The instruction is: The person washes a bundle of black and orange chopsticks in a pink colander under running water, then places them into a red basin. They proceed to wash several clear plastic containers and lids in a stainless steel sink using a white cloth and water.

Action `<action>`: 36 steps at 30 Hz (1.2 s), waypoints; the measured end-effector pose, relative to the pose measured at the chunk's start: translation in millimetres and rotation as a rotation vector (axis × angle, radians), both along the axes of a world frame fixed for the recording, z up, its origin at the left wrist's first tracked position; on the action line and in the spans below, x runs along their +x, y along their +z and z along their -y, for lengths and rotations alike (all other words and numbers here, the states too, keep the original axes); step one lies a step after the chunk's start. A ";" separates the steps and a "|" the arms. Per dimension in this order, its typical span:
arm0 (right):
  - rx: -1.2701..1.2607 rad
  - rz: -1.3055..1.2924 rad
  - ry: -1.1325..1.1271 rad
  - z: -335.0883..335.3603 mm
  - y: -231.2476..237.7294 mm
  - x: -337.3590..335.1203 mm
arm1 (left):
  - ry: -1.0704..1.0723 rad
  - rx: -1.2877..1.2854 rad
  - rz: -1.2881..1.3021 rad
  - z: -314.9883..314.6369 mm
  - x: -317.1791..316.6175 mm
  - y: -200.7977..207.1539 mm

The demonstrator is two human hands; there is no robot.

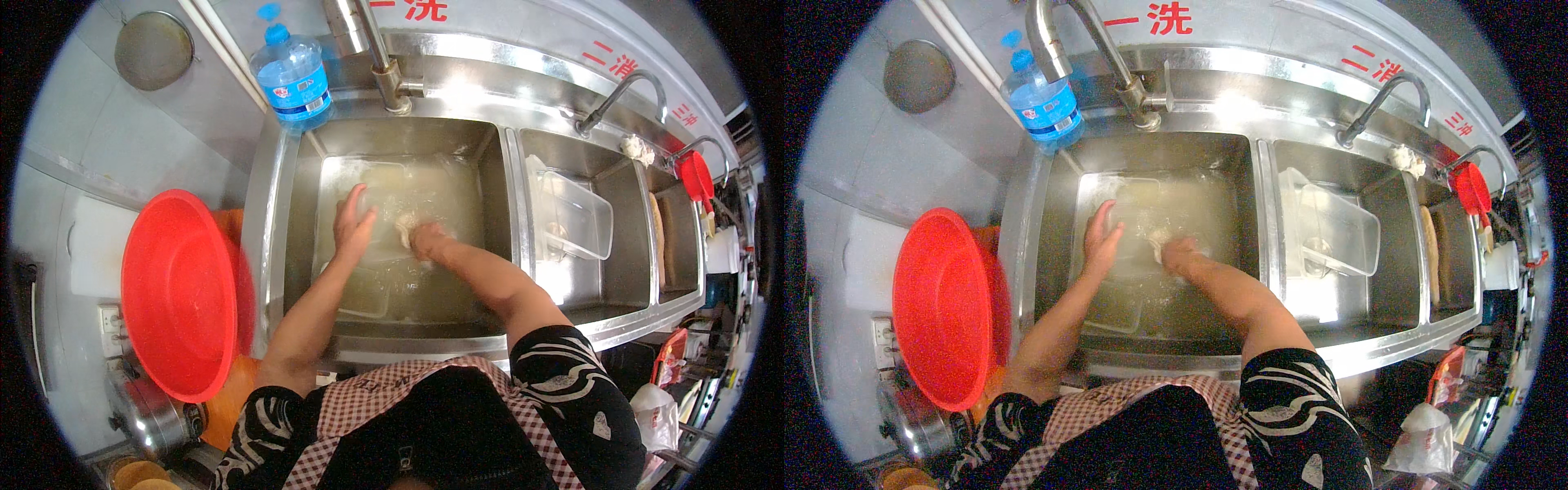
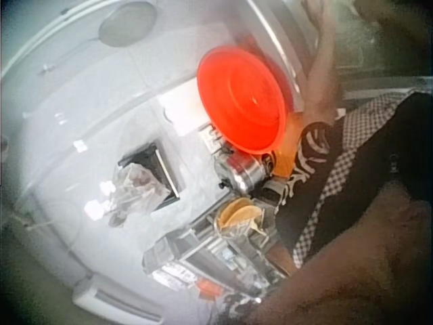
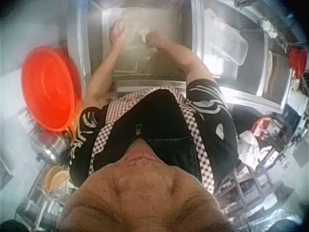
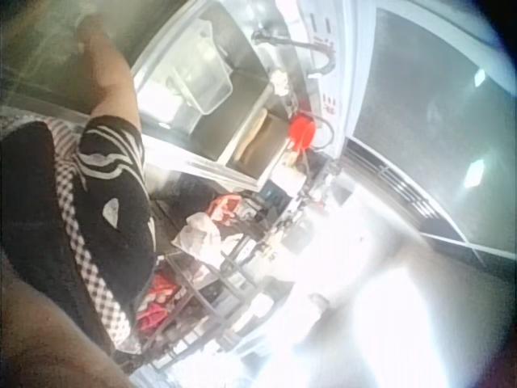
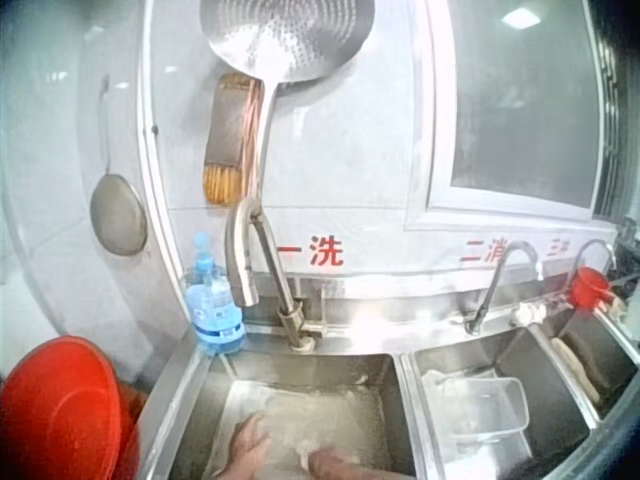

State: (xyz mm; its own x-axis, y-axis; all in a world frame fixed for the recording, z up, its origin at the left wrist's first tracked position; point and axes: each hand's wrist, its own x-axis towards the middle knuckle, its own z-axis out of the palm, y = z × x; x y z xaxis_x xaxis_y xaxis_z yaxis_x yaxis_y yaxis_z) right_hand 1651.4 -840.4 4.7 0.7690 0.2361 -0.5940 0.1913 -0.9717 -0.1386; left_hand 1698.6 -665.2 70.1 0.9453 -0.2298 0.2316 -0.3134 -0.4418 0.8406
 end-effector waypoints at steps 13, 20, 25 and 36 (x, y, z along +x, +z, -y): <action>0.217 0.601 -0.482 29.5 -5.3 33.6 | -0.201 0.396 0.222 26.6 -22.2 40.1; 0.102 0.601 -0.331 29.5 -53.8 5.7 | -0.128 0.137 0.230 22.3 -10.4 16.8; -0.113 0.362 -0.326 -1.8 -47.5 3.2 | 0.054 0.033 0.197 20.6 -5.3 7.7; 0.051 0.270 -0.299 73.6 31.7 24.5 | -0.649 0.932 0.233 9.1 -26.8 59.5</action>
State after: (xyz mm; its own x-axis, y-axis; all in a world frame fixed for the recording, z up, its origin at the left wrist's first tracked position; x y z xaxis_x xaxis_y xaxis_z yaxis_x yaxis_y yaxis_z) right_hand 1675.9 -914.0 36.5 0.9350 0.0021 -0.3548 -0.0627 -0.9832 -0.1711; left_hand 1671.8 -674.3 129.6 0.5435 -0.8292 -0.1304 -0.8126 -0.5587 0.1657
